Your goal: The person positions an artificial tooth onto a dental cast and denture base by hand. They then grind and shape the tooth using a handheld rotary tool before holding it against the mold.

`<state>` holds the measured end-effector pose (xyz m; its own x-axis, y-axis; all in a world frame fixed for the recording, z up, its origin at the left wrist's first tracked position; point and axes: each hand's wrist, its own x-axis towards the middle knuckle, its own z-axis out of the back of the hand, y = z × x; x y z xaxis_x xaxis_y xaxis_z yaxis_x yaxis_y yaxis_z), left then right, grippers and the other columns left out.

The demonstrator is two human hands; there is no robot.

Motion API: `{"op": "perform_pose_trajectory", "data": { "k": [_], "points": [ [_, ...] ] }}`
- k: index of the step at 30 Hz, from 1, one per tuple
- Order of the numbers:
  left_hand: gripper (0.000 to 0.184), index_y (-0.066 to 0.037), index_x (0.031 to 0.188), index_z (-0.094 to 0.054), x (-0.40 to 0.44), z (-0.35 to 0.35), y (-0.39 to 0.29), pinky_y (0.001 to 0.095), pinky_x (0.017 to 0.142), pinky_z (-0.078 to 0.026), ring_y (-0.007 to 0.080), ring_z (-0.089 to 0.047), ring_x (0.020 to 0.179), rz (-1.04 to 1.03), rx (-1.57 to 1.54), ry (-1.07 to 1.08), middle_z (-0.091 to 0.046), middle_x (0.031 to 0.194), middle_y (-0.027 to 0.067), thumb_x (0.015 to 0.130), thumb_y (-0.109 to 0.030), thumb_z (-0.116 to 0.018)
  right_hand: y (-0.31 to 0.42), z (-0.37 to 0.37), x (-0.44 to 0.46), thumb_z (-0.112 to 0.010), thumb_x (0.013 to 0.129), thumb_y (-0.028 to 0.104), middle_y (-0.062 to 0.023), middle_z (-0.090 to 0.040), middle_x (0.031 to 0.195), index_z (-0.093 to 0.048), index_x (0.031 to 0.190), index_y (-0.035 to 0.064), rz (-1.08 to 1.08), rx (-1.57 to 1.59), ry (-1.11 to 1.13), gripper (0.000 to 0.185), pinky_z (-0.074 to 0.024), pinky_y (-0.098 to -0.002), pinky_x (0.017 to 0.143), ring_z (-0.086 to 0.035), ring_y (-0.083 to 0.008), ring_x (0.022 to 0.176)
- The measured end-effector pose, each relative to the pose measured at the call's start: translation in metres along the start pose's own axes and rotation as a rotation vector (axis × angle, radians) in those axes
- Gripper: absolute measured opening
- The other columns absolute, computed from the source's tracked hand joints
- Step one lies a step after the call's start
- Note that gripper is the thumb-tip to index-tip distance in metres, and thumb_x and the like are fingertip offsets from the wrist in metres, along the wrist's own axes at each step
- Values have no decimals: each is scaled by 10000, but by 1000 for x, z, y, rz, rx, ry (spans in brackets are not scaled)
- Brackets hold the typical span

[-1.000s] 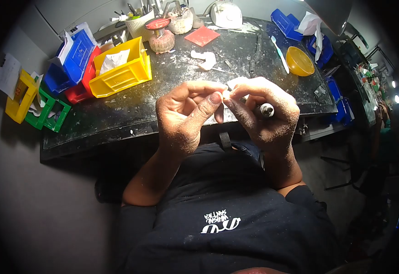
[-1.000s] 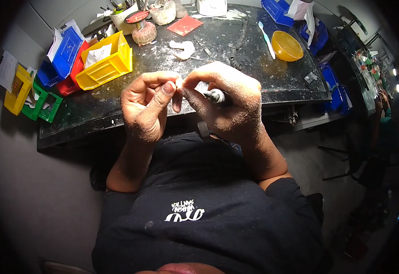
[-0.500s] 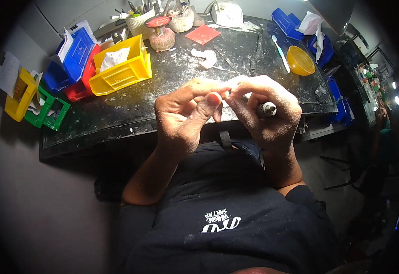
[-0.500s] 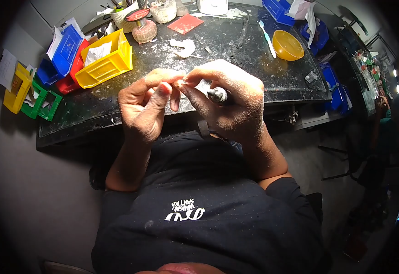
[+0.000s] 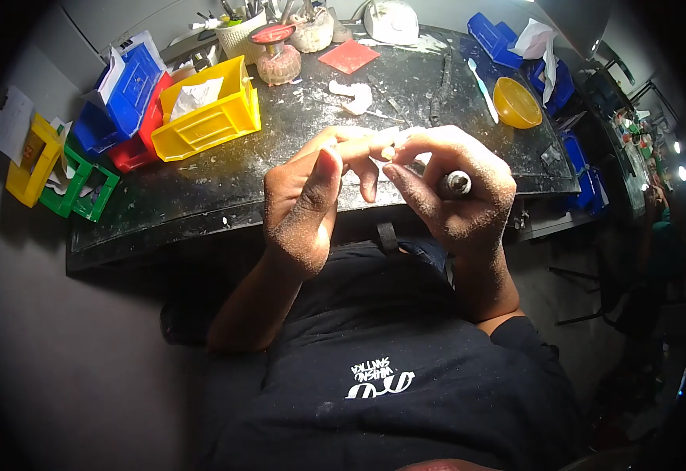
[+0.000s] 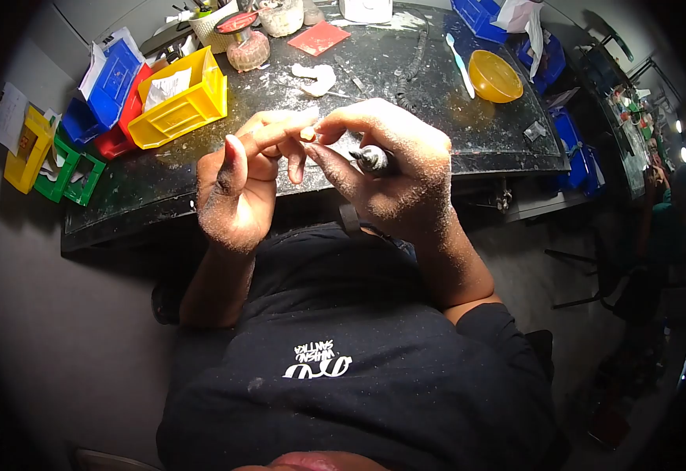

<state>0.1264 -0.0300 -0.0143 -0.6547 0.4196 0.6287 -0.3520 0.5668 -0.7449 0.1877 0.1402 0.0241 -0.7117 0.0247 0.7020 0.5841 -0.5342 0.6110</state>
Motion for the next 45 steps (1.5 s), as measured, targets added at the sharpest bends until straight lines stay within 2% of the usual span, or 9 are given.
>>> {"op": "perform_pose_trajectory", "data": {
  "k": [12, 15, 21, 23, 26, 29, 34, 39, 45],
  "points": [
    [483, 103, 1235, -626, 0, -2, 1, 292, 774, -474, 152, -571, 818, 24, 4, -12, -637, 1084, 165, 1079, -312, -434, -8, -2, 1, -786, 780, -6, -96, -717, 873, -707, 934, 8, 34, -35, -4, 174, -556, -288, 739, -713, -186, 811],
    [430, 152, 1202, -600, -1, -6, 1, 306, 726, -494, 199, -595, 856, 78, -77, -90, -638, 1155, 252, 1049, -223, -457, -7, -1, 1, -782, 783, -5, -99, -716, 873, -706, 936, 7, 30, -29, -8, 171, -555, -289, 733, -710, -185, 804],
    [288, 118, 1172, -623, -2, -1, 5, 304, 739, -498, 179, -609, 829, 119, -11, -66, -662, 1123, 201, 993, -92, -540, -8, -2, 0, -785, 778, 8, -103, -713, 877, -699, 931, 8, 25, -64, -7, 176, -553, -291, 728, -708, -194, 799],
    [226, 40, 1156, -648, -2, -2, 6, 268, 756, -500, 113, -600, 838, 78, 39, -79, -669, 1056, 102, 973, -40, -543, -9, -3, 1, -784, 776, 15, -104, -711, 877, -696, 928, 12, 23, -80, -5, 175, -553, -291, 729, -708, -196, 796],
    [224, 28, 1119, -645, 19, 22, 15, 253, 746, -491, 95, -591, 822, 143, 199, -112, -660, 1031, 83, 937, -81, -575, -16, -3, -1, -762, 728, -87, -44, -700, 865, -688, 914, -1, 43, -99, -51, 218, -406, -193, 541, -511, -35, 570],
    [413, 35, 1248, -590, 56, 87, 52, 268, 858, -477, 134, -613, 861, 269, 780, -218, -638, 1104, 124, 885, -145, -669, -13, 9, -1, -753, 784, 53, -82, -705, 835, -698, 916, 27, -122, -111, -55, 146, -548, -270, 705, -689, -133, 752],
    [802, 71, 1280, -553, 80, 80, 78, 454, 1092, -410, 392, -527, 1272, 348, 1427, 97, -557, 1325, 272, 769, -506, -776, -19, 17, 1, -748, 803, 14, -50, -718, 843, -715, 950, 25, -230, -84, -85, 151, -537, -246, 705, -660, -76, 781],
    [873, 10, 1316, -557, 96, 76, 90, 456, 1079, -410, 381, -543, 1242, 365, 1532, 318, -585, 1285, 232, 692, -526, -847, -16, 23, 1, -770, 807, 33, -53, -724, 847, -727, 964, 32, -293, -36, -95, 162, -530, -241, 691, -657, -73, 765],
    [731, -14, 1240, -588, 56, 48, 34, 414, 1028, -444, 340, -579, 1166, -24, 1148, 243, -612, 1188, 163, 640, -289, -903, -27, 28, -1, -795, 798, 60, -59, -739, 833, -728, 952, 25, -328, -31, -85, 172, -538, -241, 682, -676, -79, 753]
  ]
}}
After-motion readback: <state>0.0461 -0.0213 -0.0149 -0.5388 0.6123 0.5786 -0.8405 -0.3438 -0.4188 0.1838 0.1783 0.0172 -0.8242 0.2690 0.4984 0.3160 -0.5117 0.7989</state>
